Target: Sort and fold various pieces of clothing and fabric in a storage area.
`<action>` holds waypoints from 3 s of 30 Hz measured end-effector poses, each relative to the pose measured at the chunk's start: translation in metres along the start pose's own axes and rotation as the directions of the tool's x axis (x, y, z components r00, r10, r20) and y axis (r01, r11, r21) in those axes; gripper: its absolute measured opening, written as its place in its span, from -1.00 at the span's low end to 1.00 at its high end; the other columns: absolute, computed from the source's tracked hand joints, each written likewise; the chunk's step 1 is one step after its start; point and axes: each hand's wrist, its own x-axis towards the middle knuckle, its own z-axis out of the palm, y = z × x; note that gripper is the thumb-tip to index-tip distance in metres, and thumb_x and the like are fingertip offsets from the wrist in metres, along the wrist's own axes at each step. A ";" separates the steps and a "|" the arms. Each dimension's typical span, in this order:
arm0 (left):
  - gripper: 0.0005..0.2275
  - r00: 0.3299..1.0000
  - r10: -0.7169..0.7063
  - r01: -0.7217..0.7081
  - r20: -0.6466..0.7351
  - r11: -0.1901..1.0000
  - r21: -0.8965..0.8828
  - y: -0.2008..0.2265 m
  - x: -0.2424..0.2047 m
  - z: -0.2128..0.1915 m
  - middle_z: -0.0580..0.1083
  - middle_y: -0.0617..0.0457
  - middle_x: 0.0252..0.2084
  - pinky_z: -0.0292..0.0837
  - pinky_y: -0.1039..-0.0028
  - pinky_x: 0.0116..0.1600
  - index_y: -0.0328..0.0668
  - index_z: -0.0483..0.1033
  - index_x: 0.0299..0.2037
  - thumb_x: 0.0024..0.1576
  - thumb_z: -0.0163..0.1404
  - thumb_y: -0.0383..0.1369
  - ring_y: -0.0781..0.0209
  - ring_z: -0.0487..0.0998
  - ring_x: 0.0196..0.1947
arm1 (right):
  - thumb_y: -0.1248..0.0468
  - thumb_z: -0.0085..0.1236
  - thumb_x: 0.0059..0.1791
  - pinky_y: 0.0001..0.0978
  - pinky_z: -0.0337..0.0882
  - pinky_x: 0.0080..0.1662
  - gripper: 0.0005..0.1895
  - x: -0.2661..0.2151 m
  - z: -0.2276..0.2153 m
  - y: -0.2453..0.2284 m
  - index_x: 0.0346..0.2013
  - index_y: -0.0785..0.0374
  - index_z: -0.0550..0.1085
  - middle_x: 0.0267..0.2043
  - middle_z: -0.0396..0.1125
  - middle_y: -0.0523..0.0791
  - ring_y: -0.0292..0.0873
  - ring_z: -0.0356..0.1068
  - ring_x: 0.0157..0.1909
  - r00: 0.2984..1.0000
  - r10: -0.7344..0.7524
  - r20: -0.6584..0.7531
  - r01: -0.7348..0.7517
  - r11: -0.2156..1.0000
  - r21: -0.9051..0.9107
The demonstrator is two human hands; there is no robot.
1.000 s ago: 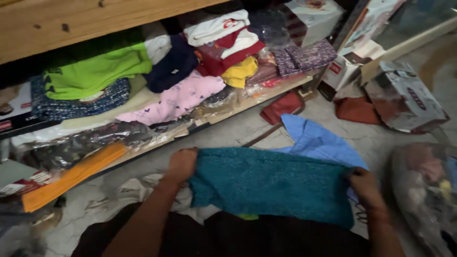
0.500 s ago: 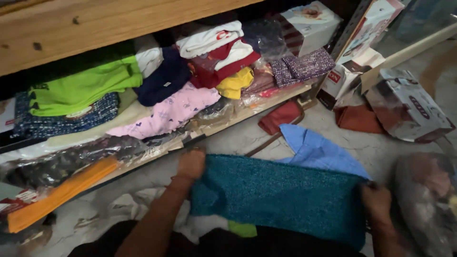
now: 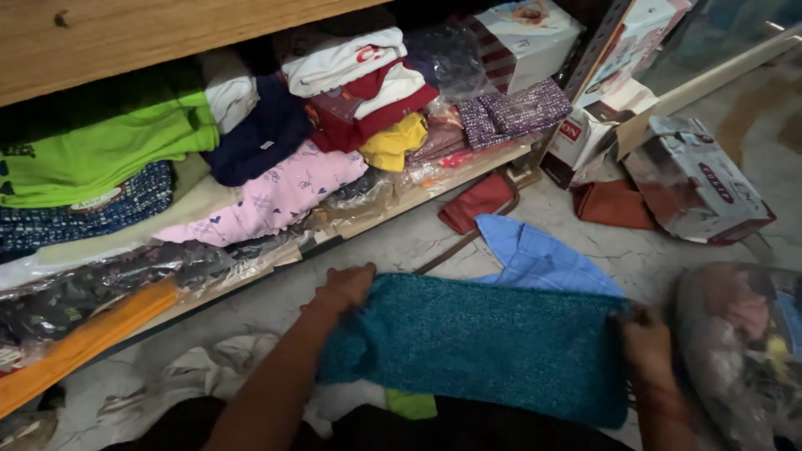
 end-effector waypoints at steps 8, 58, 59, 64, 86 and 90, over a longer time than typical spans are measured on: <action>-0.78 0.996 0.068 -0.056 -0.065 0.984 0.172 0.017 -0.031 -0.015 0.53 -0.10 0.03 0.37 -0.08 0.16 -0.10 0.57 -0.12 0.02 0.04 -0.40 -0.08 0.54 0.10 | 0.35 0.08 0.01 -0.33 0.30 -0.19 -0.85 -0.011 -0.018 -0.026 -0.14 0.32 0.42 -0.28 0.32 -0.13 -0.18 0.29 -0.26 0.942 0.102 0.320 -0.259 0.826 0.501; -0.51 0.907 0.378 -0.419 0.186 0.860 0.292 0.033 -0.132 0.055 0.38 -0.32 0.20 0.50 0.03 0.01 -0.17 0.21 0.25 0.09 0.03 -0.41 -0.26 0.56 -0.01 | 0.04 0.41 -0.14 -0.10 0.44 -0.31 -0.43 -0.028 -0.006 -0.005 0.00 0.37 0.52 -0.24 0.50 0.14 0.03 0.43 -0.35 0.888 0.143 0.437 0.034 0.927 -0.373; -0.56 0.902 0.379 -0.425 0.206 0.863 0.274 0.027 -0.126 0.064 0.41 -0.31 0.17 0.49 0.03 0.04 -0.16 0.24 0.23 0.11 0.00 -0.41 -0.28 0.55 0.01 | 0.08 0.34 -0.12 -0.14 0.43 -0.29 -0.47 -0.039 -0.008 -0.029 0.04 0.28 0.48 -0.22 0.48 0.07 -0.01 0.42 -0.32 0.890 0.176 0.421 -0.092 0.973 -0.212; -0.63 0.890 0.422 -0.452 0.171 0.866 0.216 0.027 -0.127 0.058 0.42 -0.36 0.15 0.45 0.05 0.13 -0.15 0.30 0.18 0.14 -0.04 -0.47 -0.34 0.53 0.05 | 0.22 0.24 -0.11 -0.27 0.38 -0.28 -0.50 -0.037 -0.009 -0.055 0.12 0.07 0.39 -0.17 0.38 -0.12 -0.14 0.34 -0.26 0.875 0.310 0.372 -0.444 0.819 0.363; -0.14 0.866 0.498 -0.494 0.045 0.866 -0.071 0.164 -0.128 0.057 0.10 -0.21 0.50 0.11 -0.11 0.41 -0.24 0.13 0.43 0.04 0.10 0.17 -0.19 0.10 0.48 | 0.33 0.11 -0.02 -0.25 0.43 -0.01 -0.53 -0.065 0.015 -0.123 0.19 0.36 0.36 0.00 0.42 -0.03 -0.06 0.43 -0.01 0.944 -0.070 0.323 -0.038 0.948 0.317; -0.40 0.738 0.600 -0.610 0.310 0.789 -0.075 0.185 -0.106 0.090 -0.05 -0.02 0.53 0.04 -0.13 0.35 -0.01 0.23 0.35 0.18 -0.13 0.12 -0.17 0.01 0.45 | 0.25 0.02 0.13 -0.35 0.44 -0.05 -0.69 -0.083 0.037 -0.133 0.15 0.26 0.40 0.02 0.40 -0.12 -0.15 0.41 -0.05 0.882 0.077 0.466 -0.449 0.442 0.777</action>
